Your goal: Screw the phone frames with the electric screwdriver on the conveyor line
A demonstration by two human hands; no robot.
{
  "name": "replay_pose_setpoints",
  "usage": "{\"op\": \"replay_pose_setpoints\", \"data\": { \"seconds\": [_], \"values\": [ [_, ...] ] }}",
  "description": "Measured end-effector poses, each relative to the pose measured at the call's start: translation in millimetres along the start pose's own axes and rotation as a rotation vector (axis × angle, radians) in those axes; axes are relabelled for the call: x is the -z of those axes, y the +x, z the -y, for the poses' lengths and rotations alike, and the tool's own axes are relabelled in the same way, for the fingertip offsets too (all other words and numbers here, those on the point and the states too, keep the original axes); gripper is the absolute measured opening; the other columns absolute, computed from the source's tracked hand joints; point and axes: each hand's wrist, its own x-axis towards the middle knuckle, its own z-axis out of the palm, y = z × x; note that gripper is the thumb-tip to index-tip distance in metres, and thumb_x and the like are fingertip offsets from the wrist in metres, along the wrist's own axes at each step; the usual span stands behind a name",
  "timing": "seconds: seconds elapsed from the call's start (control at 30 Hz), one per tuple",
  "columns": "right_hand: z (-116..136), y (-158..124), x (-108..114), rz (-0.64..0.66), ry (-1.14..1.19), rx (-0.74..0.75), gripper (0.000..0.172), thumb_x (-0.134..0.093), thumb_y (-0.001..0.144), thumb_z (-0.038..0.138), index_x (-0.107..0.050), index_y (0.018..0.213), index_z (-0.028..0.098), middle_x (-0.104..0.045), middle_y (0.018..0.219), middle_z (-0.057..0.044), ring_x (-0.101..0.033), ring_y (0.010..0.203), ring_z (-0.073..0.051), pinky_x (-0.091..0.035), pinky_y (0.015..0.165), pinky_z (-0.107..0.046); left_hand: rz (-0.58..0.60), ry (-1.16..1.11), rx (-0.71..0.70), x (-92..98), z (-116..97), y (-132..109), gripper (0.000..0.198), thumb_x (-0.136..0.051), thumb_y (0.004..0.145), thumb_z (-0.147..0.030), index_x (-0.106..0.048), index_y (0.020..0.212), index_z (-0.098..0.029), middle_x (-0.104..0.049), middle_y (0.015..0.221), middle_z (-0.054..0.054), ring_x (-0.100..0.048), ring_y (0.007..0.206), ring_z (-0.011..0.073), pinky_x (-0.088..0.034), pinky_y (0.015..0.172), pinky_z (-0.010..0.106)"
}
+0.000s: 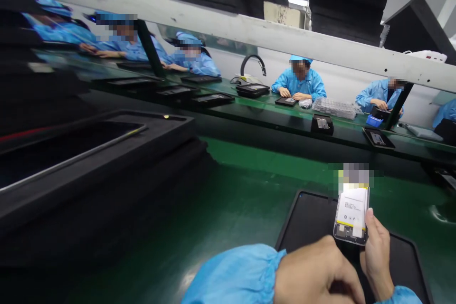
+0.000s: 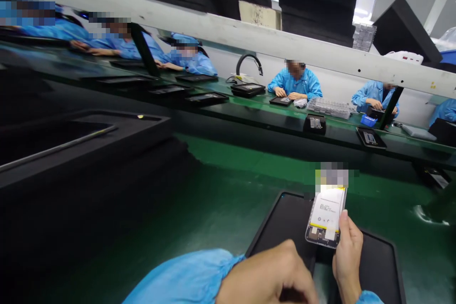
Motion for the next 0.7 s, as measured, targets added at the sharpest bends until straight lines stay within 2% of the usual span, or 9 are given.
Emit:
{"op": "replay_pose_setpoints", "data": {
  "seconds": [0.07,0.13,0.2,0.27,0.37,0.43,0.5,0.57,0.7],
  "values": [
    [-0.4,0.0,0.7,0.007,0.002,-0.002,0.054,-0.07,0.071,0.06,-0.07,0.093,0.011,-0.071,0.088,-0.012,-0.066,0.071,-0.024,-0.054,0.056,-0.032,-0.096,-0.087,0.123,19.0,0.5,4.5,0.018,-0.062,0.077,-0.029,-0.072,0.084,-0.016,-0.067,0.068,0.004,-0.06,0.053,0.0136,-0.046,0.051,0.019],
    [-1.2,0.8,3.7,0.029,-0.059,0.028,0.054,-0.066,0.074,0.061,-0.07,0.092,0.011,-0.071,0.086,-0.012,-0.065,0.068,-0.023,-0.053,0.055,-0.031,-0.307,-0.136,0.263,30.6,11.9,11.3,0.021,-0.061,0.077,-0.032,-0.071,0.081,-0.013,-0.065,0.065,0.004,-0.056,0.046,0.0115,-0.042,0.045,0.018],
    [-2.4,1.0,7.4,0.038,-0.233,0.128,0.05,-0.06,0.08,0.06,-0.07,0.085,0.012,-0.07,0.081,-0.01,-0.063,0.065,-0.021,-0.051,0.055,-0.03,-0.589,-0.179,0.307,32.7,27.4,18.4,0.029,-0.059,0.078,-0.032,-0.068,0.097,-0.012,-0.068,0.081,0.008,-0.059,0.056,0.0129,-0.045,0.048,0.02],
    [-4.2,-1.5,8.6,0.061,-0.492,0.372,0.044,-0.055,0.087,0.053,-0.067,0.072,0.014,-0.065,0.068,-0.006,-0.059,0.058,-0.016,-0.047,0.053,-0.026,-0.737,-0.3,0.217,26.4,39.2,24.9,0.051,-0.066,0.075,-0.032,-0.056,0.122,-0.014,-0.063,0.114,0.013,-0.064,0.084,0.0174,-0.052,0.065,0.024],
    [-6.9,-12.9,0.3,0.231,-0.804,0.864,0.034,-0.048,0.093,0.032,-0.063,0.067,0.017,-0.056,0.058,-0.002,-0.052,0.052,-0.012,-0.041,0.052,-0.023,-0.667,-0.637,0.055,10.0,43.6,33.6,0.077,-0.081,0.064,-0.035,-0.046,0.132,-0.021,-0.049,0.136,0.011,-0.054,0.113,0.0195,-0.045,0.093,0.027],
    [-7.2,-22.8,-9.6,0.383,-0.908,1.06,0.027,-0.044,0.094,0.019,-0.065,0.078,0.016,-0.057,0.064,-0.003,-0.054,0.057,-0.012,-0.042,0.055,-0.023,-0.637,-0.843,0.104,1.8,42.3,38.7,0.065,-0.08,0.065,-0.043,-0.054,0.119,-0.017,-0.061,0.116,0.01,-0.059,0.101,0.0179,-0.046,0.089,0.027],
    [-4.6,-29.7,-17.1,0.474,-0.959,1.129,0.023,-0.042,0.094,0.014,-0.065,0.096,0.015,-0.06,0.072,-0.005,-0.057,0.064,-0.014,-0.045,0.059,-0.024,-0.666,-0.952,0.178,-0.8,42.5,42.4,0.053,-0.077,0.068,-0.047,-0.059,0.104,-0.012,-0.065,0.093,0.008,-0.061,0.084,0.0159,-0.047,0.078,0.026],
    [1.3,-29.9,-17.7,0.461,-0.965,1.161,0.023,-0.045,0.093,0.013,-0.061,0.11,0.013,-0.062,0.077,-0.006,-0.058,0.067,-0.014,-0.047,0.061,-0.025,-0.702,-0.976,0.199,1.8,45.5,43.4,0.05,-0.078,0.065,-0.045,-0.06,0.097,-0.011,-0.065,0.085,0.007,-0.06,0.079,0.0153,-0.046,0.075,0.025],
    [16.3,-14.8,-1.7,0.2,-0.956,1.185,0.022,-0.05,0.091,0.012,-0.061,0.11,0.013,-0.062,0.08,-0.006,-0.059,0.069,-0.014,-0.048,0.063,-0.025,-0.724,-0.916,0.237,12.4,56.3,33.2,0.05,-0.081,0.059,-0.036,-0.06,0.098,-0.012,-0.066,0.09,0.006,-0.061,0.083,0.0173,-0.046,0.077,0.026]
  ]
}}
